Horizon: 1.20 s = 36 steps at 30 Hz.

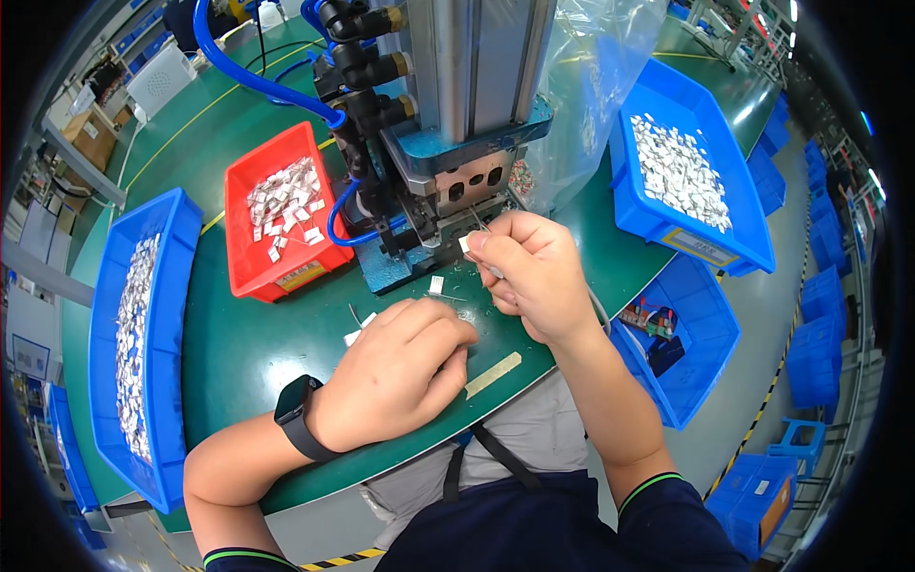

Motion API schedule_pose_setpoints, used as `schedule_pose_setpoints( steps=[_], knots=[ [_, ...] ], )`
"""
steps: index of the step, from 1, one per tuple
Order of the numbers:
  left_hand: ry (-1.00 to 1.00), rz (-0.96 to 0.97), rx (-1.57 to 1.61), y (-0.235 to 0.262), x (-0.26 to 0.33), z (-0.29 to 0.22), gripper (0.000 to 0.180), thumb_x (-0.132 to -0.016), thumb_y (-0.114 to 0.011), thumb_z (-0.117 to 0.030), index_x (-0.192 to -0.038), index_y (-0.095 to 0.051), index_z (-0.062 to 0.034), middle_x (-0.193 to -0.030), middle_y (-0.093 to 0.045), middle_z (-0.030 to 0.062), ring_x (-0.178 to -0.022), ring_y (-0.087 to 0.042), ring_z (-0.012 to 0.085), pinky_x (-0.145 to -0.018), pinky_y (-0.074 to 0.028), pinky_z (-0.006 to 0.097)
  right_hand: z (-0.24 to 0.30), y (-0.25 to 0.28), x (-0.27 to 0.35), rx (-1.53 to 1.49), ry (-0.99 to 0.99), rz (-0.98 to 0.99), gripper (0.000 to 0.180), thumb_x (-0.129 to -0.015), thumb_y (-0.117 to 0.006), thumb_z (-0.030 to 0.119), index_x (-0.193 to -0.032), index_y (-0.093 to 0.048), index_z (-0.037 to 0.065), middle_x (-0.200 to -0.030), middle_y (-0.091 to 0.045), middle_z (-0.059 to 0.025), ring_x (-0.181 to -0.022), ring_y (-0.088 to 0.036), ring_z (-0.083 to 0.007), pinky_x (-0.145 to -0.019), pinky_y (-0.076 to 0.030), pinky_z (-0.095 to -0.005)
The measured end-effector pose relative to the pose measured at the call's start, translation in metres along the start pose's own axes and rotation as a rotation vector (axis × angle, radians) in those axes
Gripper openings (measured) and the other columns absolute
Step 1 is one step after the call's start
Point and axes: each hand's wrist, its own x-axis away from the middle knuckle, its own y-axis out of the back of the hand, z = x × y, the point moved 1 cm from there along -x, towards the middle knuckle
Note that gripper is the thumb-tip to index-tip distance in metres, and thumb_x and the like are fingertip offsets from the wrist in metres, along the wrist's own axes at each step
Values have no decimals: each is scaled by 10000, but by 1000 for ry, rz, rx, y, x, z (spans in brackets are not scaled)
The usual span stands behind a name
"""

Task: The person repeatedly picks small white rectangular components and thin wires from a green work surface, inserts them into a vertical press-like machine, and then removes the assembled units. The person places the finished components into a red bin and continues the cycle with new parts from the table.

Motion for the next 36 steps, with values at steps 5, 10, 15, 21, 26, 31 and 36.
schedule_pose_setpoints(
  steps=[5,10,15,21,26,31,36],
  knots=[
    [-3,-13,15,-3,0,3,173,-766,-649,-23,-934,-607,-20,-853,-576,133,-793,-587,320,-718,-480,403,2,-5,0,-6,-18,-37,134,-888,-655,92,-812,-607,-7,-660,-568,-43,-435,-389,-16,-354,-245,-183],
    [-3,-4,19,-5,1,3,165,-763,-647,-23,-923,-606,-17,-846,-577,138,-795,-590,322,-712,-483,402,2,-5,-1,-16,-30,-22,139,-887,-661,100,-811,-611,-6,-657,-567,-41,-434,-385,-14,-355,-241,-180],
    [13,20,3,-4,1,3,169,-766,-649,-2,-929,-609,-21,-856,-603,122,-809,-607,301,-725,-489,392,3,-6,-2,-22,-39,-18,140,-885,-664,101,-809,-616,-6,-656,-567,-41,-430,-381,-15,-352,-237,-180],
    [17,46,-13,-5,2,4,171,-768,-647,9,-932,-611,-25,-863,-616,115,-813,-614,294,-730,-489,389,3,-5,-2,-35,-52,-21,138,-883,-664,102,-809,-616,-4,-657,-566,-40,-428,-379,-15,-350,-231,-180],
    [-5,3,-91,-4,1,4,186,-755,-648,21,-932,-609,-23,-877,-613,121,-819,-604,304,-724,-484,394,1,-4,-3,-56,-46,-30,166,-890,-673,156,-853,-609,7,-651,-550,-23,-430,-379,-12,-357,-243,-187],
    [-62,-70,-363,8,-7,11,325,-713,-645,50,-1030,-596,-2,-1000,-624,130,-887,-579,310,-770,-469,395,0,-3,-4,-26,-62,-31,182,-897,-675,186,-900,-607,18,-664,-544,-16,-432,-374,-10,-363,-242,-188],
    [-33,49,-427,8,-5,11,370,-758,-612,20,-1125,-576,-4,-1068,-635,110,-931,-575,291,-809,-456,392,-1,0,1,-21,-53,4,172,-897,-677,175,-927,-618,15,-668,-545,-14,-446,-380,-4,-370,-242,-183]
  ],
)
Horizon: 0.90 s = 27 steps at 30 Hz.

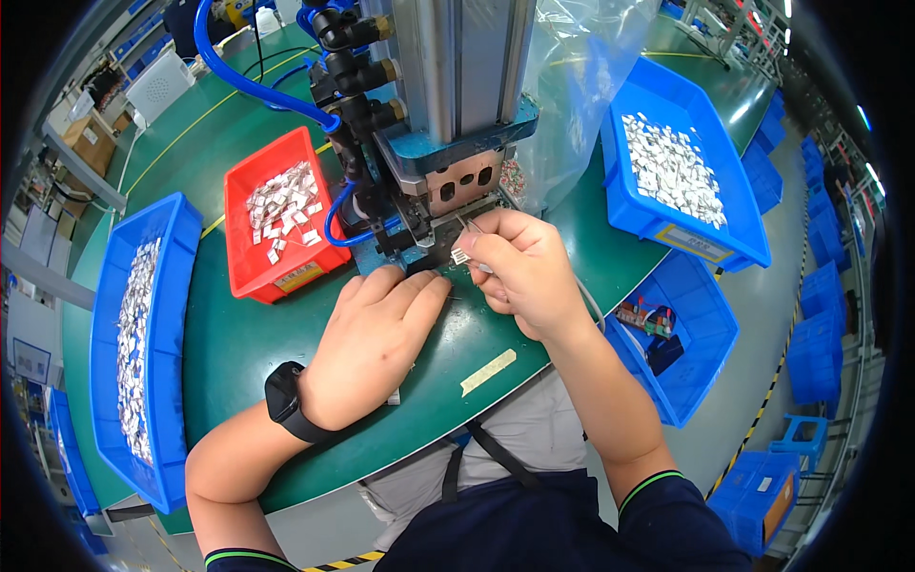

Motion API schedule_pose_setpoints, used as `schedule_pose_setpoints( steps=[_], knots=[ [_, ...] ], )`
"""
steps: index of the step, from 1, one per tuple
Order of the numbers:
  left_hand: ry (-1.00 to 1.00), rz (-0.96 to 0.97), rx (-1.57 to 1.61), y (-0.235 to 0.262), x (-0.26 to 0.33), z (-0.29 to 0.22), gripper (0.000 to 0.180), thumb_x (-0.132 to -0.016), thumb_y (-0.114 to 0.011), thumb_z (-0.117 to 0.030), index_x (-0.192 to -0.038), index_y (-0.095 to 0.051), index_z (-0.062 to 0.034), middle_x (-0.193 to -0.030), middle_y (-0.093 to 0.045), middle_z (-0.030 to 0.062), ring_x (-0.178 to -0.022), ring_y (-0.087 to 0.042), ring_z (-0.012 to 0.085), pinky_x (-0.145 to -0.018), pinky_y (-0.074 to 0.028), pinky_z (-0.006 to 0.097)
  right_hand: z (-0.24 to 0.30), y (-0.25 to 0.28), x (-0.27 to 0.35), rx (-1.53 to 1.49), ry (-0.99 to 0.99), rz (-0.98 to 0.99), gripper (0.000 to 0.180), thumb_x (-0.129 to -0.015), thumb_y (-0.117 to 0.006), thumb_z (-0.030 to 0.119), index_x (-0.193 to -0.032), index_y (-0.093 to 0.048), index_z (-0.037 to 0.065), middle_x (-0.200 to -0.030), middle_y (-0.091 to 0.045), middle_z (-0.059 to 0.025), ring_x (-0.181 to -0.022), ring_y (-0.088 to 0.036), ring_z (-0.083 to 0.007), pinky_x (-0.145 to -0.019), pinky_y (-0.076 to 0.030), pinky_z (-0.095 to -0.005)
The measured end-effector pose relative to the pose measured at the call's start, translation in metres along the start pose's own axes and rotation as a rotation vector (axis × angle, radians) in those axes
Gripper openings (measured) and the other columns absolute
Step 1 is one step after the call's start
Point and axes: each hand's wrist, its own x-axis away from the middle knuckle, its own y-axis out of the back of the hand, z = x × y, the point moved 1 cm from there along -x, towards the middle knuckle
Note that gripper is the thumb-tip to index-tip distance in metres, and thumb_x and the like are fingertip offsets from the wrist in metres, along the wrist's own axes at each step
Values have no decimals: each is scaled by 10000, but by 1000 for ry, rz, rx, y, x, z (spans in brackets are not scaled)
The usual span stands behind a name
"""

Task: The person repeatedly picks small white rectangular components and thin wires from a green work surface, inserts them into a vertical press-like machine, and then removes the assembled units. The person places the finished components into a red bin and continues the cycle with new parts from the table.

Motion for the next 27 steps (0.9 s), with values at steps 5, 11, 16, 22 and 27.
schedule_pose_setpoints(
  steps=[5,11,16,22,27],
  knots=[
    [23,12,-17,-1,2,4,352,-776,-606,-10,-1127,-576,-5,-1016,-641,120,-929,-578,290,-818,-452,394,1,1,1,-32,-6,22,153,-892,-674,148,-932,-629,8,-666,-555,-22,-446,-385,-4,-369,-248,-177],
    [25,-71,70,-2,3,11,292,-822,-623,28,-1106,-557,20,-968,-640,150,-836,-608,288,-756,-491,374,2,3,0,-72,-90,39,173,-891,-684,186,-918,-620,28,-666,-551,-24,-442,-389,-14,-362,-236,-183],
    [681,-222,1228,-1,-3,9,170,-942,-604,-33,-1068,-503,22,-998,-658,123,-854,-659,155,-750,-561,272,9,5,1,-191,-212,140,167,-884,-685,183,-862,-581,55,-671,-553,-32,-429,-392,-30,-345,-225,-182],
    [742,-300,1382,-3,-4,12,209,-926,-630,-28,-1079,-500,30,-1012,-666,130,-852,-663,152,-795,-554,274,5,0,3,57,-220,226,183,-892,-690,181,-875,-580,35,-677,-546,-23,-443,-383,-12,-352,-225,-173],
    [737,-296,1484,-5,-3,12,248,-916,-642,-23,-1102,-483,22,-1002,-664,128,-853,-666,168,-786,-555,274,2,-2,3,129,-200,248,242,-891,-713,235,-925,-616,17,-665,-549,-1,-454,-389,1,-368,-250,-177]
  ],
)
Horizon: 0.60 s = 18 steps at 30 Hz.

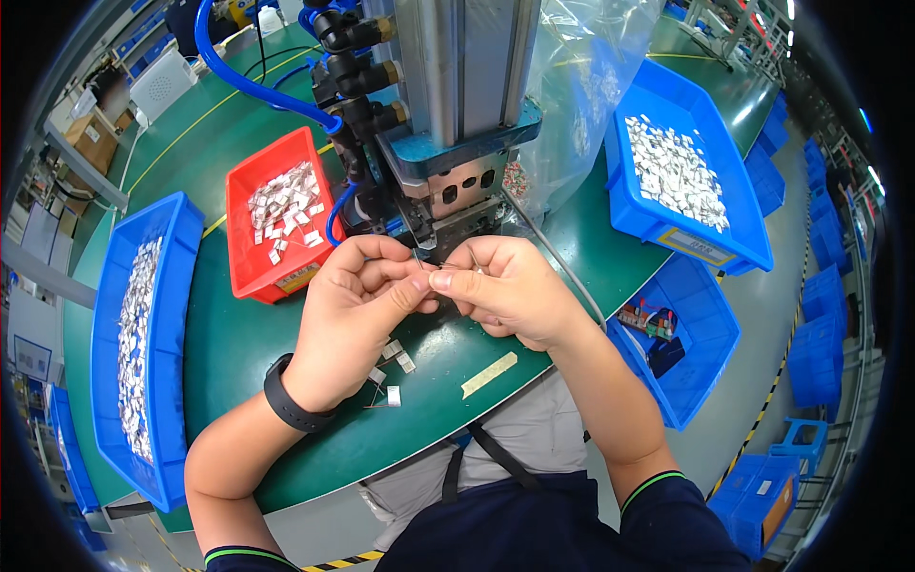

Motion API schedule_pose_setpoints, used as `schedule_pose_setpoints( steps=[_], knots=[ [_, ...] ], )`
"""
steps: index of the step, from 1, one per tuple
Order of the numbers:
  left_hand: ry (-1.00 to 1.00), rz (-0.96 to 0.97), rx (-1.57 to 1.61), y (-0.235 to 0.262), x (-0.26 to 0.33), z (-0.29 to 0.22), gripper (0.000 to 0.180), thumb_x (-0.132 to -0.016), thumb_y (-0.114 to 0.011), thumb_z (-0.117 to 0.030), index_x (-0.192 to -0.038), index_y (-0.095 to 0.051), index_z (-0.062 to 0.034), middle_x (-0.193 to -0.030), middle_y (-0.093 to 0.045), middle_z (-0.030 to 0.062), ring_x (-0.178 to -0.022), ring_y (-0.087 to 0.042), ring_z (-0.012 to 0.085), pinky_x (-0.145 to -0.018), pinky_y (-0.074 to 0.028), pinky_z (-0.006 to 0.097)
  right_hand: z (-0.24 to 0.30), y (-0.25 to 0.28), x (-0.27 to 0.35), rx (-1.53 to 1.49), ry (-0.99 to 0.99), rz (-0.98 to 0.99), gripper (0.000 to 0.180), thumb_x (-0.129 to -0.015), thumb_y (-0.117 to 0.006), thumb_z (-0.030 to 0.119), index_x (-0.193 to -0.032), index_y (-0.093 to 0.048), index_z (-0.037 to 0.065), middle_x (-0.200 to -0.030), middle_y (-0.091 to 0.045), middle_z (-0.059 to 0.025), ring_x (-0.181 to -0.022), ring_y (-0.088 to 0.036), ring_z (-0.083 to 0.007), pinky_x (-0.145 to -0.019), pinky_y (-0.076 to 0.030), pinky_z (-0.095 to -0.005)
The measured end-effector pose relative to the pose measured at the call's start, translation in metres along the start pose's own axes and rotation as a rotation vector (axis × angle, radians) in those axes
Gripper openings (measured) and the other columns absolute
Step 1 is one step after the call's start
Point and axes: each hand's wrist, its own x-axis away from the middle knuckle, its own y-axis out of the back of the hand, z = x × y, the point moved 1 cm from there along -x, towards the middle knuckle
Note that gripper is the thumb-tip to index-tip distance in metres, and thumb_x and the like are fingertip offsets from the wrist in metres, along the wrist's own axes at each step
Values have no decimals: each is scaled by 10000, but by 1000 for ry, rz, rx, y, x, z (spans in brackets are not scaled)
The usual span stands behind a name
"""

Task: The person repeatedly picks small white rectangular components and thin wires from a green work surface, inserts them into a vertical press-like machine, and then removes the assembled units. The person places the finished components into a red bin and continues the cycle with new parts from the table.

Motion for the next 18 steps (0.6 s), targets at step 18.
schedule_pose_setpoints(
  steps=[18],
  knots=[
    [17,-2,-63,-1,3,3,179,-930,-607,-46,-1076,-504,-33,-900,-594,55,-767,-598,128,-693,-524,278,7,12,3,-352,84,-104,198,-881,-626,143,-735,-556,29,-619,-537,-53,-405,-380,-57,-339,-236,-214]
  ],
)
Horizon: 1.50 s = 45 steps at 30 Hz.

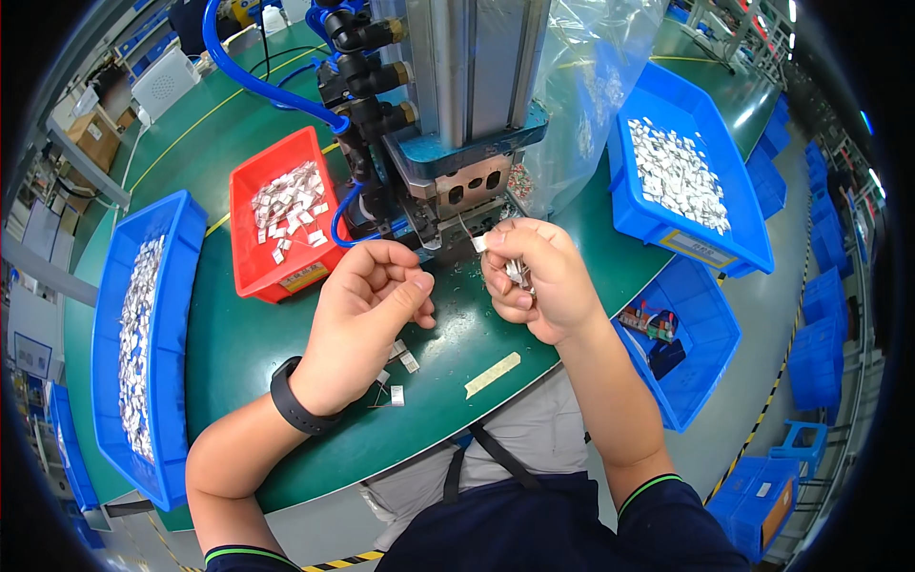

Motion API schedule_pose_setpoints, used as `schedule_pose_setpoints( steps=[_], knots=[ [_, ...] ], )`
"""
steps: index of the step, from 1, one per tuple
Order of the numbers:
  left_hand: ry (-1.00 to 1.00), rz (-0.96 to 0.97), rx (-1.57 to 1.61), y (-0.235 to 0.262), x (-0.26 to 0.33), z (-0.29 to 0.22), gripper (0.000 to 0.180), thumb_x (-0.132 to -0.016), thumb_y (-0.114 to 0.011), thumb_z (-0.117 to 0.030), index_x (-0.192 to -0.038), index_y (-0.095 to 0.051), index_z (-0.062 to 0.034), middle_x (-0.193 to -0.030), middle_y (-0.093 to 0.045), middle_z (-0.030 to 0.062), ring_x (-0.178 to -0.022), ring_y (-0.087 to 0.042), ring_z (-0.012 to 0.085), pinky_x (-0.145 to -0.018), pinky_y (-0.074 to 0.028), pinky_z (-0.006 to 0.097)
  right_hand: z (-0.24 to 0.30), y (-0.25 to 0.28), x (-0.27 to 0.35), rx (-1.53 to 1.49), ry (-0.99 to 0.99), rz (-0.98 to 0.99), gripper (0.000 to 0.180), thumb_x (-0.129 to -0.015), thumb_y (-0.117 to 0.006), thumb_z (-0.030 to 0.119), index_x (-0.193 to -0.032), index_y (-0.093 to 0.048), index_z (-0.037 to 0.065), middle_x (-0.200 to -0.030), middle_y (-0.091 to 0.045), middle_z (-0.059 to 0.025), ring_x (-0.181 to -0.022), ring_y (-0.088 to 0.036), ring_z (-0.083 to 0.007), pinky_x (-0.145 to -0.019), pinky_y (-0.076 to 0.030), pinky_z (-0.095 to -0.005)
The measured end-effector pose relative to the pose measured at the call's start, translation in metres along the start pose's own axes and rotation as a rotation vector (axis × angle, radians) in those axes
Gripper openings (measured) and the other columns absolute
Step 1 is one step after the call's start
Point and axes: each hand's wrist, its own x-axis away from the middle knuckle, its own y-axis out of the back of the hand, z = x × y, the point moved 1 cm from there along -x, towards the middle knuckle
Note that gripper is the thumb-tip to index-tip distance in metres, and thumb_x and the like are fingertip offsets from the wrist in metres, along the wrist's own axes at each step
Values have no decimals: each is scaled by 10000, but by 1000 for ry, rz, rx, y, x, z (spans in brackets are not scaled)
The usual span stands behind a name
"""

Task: The person repeatedly picks small white rectangular components and thin wires from a green work surface, inserts them into a vertical press-like machine, and then removes the assembled units. The person places the finished components into a red bin and continues the cycle with new parts from the table.

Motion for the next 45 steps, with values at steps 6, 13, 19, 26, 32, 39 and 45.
schedule_pose_setpoints(
  steps=[6,13,19,26,32,39,45],
  knots=[
    [23,29,-55,-2,1,0,167,-932,-604,-59,-1064,-508,-21,-888,-586,52,-768,-591,123,-681,-513,269,1,3,-3,-39,-5,-56,211,-878,-618,152,-725,-537,32,-614,-519,-59,-404,-368,-68,-342,-233,-222],
    [30,20,-41,-3,1,0,165,-931,-604,-62,-1058,-511,-16,-879,-579,52,-752,-581,121,-679,-509,267,1,2,-4,-49,18,-55,206,-879,-618,158,-741,-527,36,-614,-514,-56,-412,-373,-64,-347,-233,-219],
    [34,27,-60,-2,1,0,162,-929,-607,-63,-1052,-514,-14,-877,-577,52,-750,-579,120,-678,-509,267,1,2,-3,-57,45,-82,216,-882,-619,165,-745,-515,35,-622,-516,-56,-416,-374,-62,-349,-232,-215],
    [35,30,-66,-2,1,0,148,-929,-604,-52,-1042,-517,-12,-871,-575,52,-747,-578,118,-676,-508,264,1,1,-3,-62,55,-68,222,-888,-614,169,-741,-513,36,-622,-509,-50,-416,-370,-60,-352,-236,-213],
    [87,47,-101,-2,2,-2,150,-940,-599,-74,-1058,-563,12,-893,-591,59,-753,-580,117,-682,-505,264,-1,1,-2,-10,65,-81,205,-893,-609,156,-747,-532,32,-632,-517,-47,-419,-373,-57,-353,-238,-209],
    [139,89,-23,-1,2,3,179,-965,-596,-144,-1038,-597,18,-896,-605,53,-775,-580,116,-704,-504,284,-12,-7,4,248,-20,106,169,-896,-654,141,-776,-591,39,-640,-539,-14,-468,-403,-20,-371,-252,-184],
    [145,108,-37,2,2,4,175,-975,-584,-155,-1029,-598,11,-886,-603,51,-773,-578,115,-704,-505,284,-13,-7,4,327,-26,131,189,-906,-659,161,-779,-583,43,-640,-538,-3,-476,-410,-14,-383,-268,-185]
  ],
)
